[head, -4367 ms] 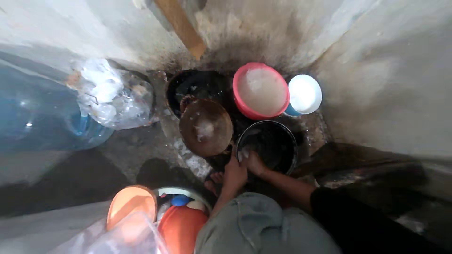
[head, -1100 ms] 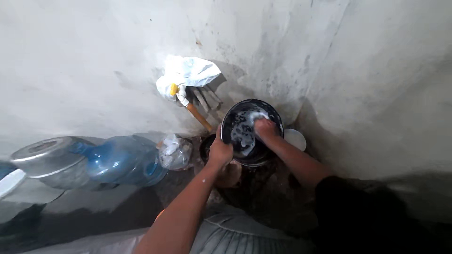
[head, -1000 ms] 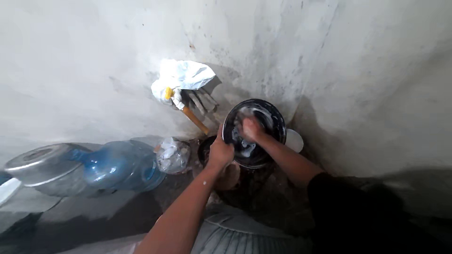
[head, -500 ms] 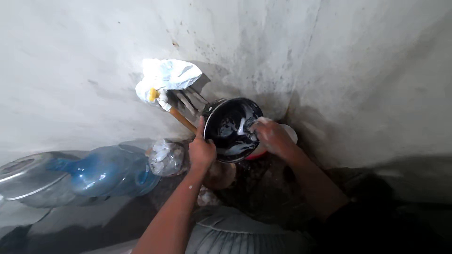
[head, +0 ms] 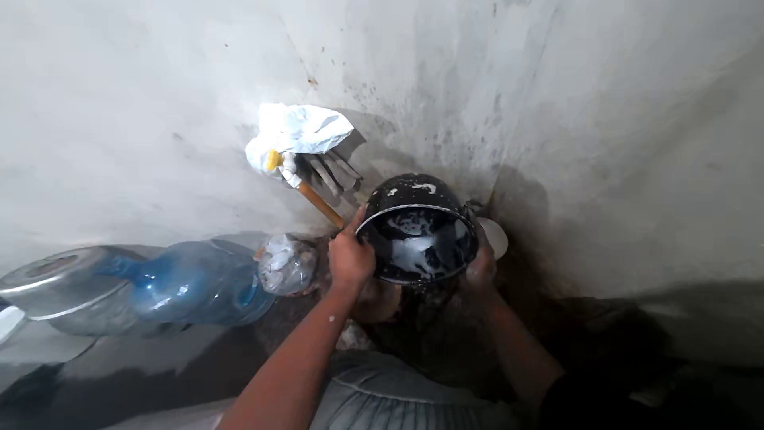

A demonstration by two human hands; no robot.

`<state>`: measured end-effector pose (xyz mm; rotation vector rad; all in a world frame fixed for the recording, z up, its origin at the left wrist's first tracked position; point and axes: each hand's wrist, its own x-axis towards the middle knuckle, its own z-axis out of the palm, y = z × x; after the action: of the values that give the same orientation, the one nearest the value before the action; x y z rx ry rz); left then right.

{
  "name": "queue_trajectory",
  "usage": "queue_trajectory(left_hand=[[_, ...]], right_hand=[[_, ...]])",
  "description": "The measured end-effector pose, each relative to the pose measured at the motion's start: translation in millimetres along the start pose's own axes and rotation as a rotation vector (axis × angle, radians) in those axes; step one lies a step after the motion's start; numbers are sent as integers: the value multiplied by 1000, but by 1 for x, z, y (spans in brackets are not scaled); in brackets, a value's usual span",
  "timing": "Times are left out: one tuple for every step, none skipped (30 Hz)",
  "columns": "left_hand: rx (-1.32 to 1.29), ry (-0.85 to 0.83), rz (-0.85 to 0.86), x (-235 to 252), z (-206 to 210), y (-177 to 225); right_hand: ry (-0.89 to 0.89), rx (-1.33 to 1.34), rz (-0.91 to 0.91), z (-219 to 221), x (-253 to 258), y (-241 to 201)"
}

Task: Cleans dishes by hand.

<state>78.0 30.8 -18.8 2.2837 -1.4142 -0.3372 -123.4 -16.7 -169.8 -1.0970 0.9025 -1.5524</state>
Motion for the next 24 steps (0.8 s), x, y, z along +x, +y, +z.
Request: queue_trajectory(left_hand=[[-26, 26, 19, 0, 1, -4], [-47, 49, 36, 2, 0, -6], [-54, 66, 54, 3, 0, -8], [-43, 82, 83, 2, 0, -11], [-20, 106, 129, 1, 3, -14], [9, 140, 194, -1, 6, -15], [33, 173, 277, -2, 8, -16], [51, 212, 380, -1, 9, -17], [77, 248, 479, 0, 10, -18], [109, 285, 561, 2, 10, -20], [138, 319, 619, 3, 9, -21], [153, 344, 658, 3, 8, -21], [156, 361, 687, 4, 7, -23], [161, 369, 712, 4, 7, -24], [174, 375, 735, 4, 5, -25], [196, 377, 759, 4, 5, -27], [215, 386, 787, 3, 5, -28], [228, 390, 816, 3, 5, -29], [237, 391, 846, 3, 4, -30], [240, 392, 874, 4, 4, -31], [236, 397, 902, 5, 2, -32], [224, 404, 928, 8, 1, -33], [211, 409, 943, 10, 0, -34], [200, 411, 946, 11, 0, -34]], right_hand=[[-30, -18, -60, -1, -1, -5], [-100, -26, -130, -3, 2, -11], [-195, -34, -207, -5, 9, -19], [-296, -65, -287, -6, 15, -29], [-404, -128, -377, -3, 21, -39], [-513, -204, -471, 3, 28, -48], [-602, -303, -556, 12, 33, -57], [-666, -392, -639, 23, 37, -61], [-702, -446, -719, 35, 41, -62], [-731, -492, -766, 46, 45, -62], [-757, -531, -781, 55, 50, -63], [-768, -537, -783, 63, 57, -63], [-758, -517, -777, 69, 65, -61], [-737, -491, -757, 74, 74, -60], [-725, -464, -706, 78, 84, -57], [-732, -441, -599, 79, 93, -56], [-756, -409, -434, 76, 100, -55], [-771, -352, -237, 72, 103, -52], [-751, -298, -26, 64, 102, -47], [-702, -262, 158, 54, 95, -38], [-693, -230, 274, 41, 87, -22], [-697, -169, 311, 28, 79, 1], [-662, -64, 372, 20, 68, 25], [-604, 68, 464, 15, 55, 44]])
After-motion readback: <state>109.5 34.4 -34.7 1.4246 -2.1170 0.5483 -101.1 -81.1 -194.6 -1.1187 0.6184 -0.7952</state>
